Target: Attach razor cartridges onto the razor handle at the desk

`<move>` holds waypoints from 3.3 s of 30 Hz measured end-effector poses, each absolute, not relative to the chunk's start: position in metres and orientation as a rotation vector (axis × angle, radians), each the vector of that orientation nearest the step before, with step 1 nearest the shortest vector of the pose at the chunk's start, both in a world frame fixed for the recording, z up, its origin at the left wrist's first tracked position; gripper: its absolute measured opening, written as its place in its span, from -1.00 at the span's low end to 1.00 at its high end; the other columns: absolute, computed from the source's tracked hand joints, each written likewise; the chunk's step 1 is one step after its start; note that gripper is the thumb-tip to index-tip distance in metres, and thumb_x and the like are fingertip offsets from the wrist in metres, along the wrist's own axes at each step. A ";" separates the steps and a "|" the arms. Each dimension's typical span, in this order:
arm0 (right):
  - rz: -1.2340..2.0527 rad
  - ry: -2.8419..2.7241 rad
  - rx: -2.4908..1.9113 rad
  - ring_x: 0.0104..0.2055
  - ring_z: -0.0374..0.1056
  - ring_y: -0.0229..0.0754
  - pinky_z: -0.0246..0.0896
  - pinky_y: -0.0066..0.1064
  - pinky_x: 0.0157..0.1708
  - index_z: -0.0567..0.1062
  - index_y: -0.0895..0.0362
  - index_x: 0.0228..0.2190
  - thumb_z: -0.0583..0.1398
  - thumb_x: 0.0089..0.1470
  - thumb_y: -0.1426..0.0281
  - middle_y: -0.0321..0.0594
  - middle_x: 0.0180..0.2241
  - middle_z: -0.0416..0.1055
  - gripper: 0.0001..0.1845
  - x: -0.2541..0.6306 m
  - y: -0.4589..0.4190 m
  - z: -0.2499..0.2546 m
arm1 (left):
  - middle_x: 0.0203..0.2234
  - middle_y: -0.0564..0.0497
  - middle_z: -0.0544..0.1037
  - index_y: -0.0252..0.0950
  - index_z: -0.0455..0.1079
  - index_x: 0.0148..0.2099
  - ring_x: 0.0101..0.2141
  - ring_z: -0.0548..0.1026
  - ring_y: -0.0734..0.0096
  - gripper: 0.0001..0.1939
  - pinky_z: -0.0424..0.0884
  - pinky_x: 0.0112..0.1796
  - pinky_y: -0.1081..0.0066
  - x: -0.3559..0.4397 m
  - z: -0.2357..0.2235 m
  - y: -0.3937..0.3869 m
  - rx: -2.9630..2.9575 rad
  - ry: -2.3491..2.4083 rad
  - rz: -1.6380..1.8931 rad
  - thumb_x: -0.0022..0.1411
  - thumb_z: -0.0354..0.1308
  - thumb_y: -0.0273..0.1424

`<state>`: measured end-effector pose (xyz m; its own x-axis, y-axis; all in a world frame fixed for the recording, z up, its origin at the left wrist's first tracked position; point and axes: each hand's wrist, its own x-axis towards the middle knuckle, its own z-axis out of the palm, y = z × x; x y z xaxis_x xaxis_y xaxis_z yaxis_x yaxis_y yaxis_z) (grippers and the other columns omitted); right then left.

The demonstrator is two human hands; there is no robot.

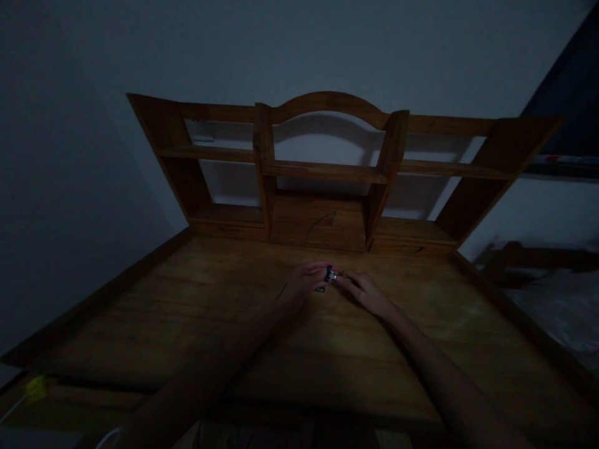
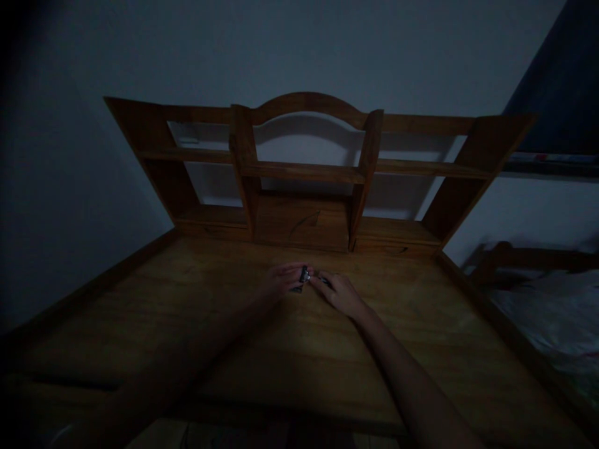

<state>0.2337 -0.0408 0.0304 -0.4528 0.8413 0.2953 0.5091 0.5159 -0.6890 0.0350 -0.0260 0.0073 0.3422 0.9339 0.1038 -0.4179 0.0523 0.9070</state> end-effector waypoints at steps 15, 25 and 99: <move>0.653 -2.119 -1.112 -0.47 0.21 -0.24 0.04 -0.43 -0.43 0.44 0.14 -0.43 0.01 0.18 0.05 -0.28 -0.52 0.34 -0.55 0.233 -0.037 0.025 | -0.13 -0.23 0.54 -0.37 0.48 -0.08 -0.10 0.50 0.12 -0.56 0.34 -0.03 0.19 0.031 0.010 -0.023 1.011 0.691 1.102 -0.03 0.36 -0.29; 0.678 -2.108 -1.113 -0.48 0.17 -0.27 -0.01 -0.45 -0.46 0.41 0.15 -0.46 0.01 0.19 0.06 -0.32 -0.54 0.27 -0.55 0.235 -0.037 0.028 | -0.11 -0.15 0.54 -0.34 0.47 -0.05 -0.08 0.47 0.20 -0.62 0.31 0.01 0.21 0.029 0.015 -0.027 0.949 0.658 1.064 0.04 0.31 -0.40; 1.293 -1.995 -0.894 -0.61 -0.02 -0.37 -0.19 -0.48 -0.61 0.55 0.22 -0.35 0.12 0.08 0.03 -0.37 -0.64 0.13 -0.51 0.238 -0.034 0.029 | -0.22 -0.09 0.57 -0.32 0.52 -0.13 -0.23 0.51 0.36 -0.62 0.36 -0.10 0.38 0.019 0.024 -0.030 0.955 0.724 0.891 -0.07 0.39 -0.44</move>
<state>0.2384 -0.0343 0.0292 -0.5982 0.7926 0.1181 0.2159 0.3013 -0.9288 0.0192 -0.0304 0.0242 0.4550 0.8807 -0.1314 -0.3086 0.2944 0.9045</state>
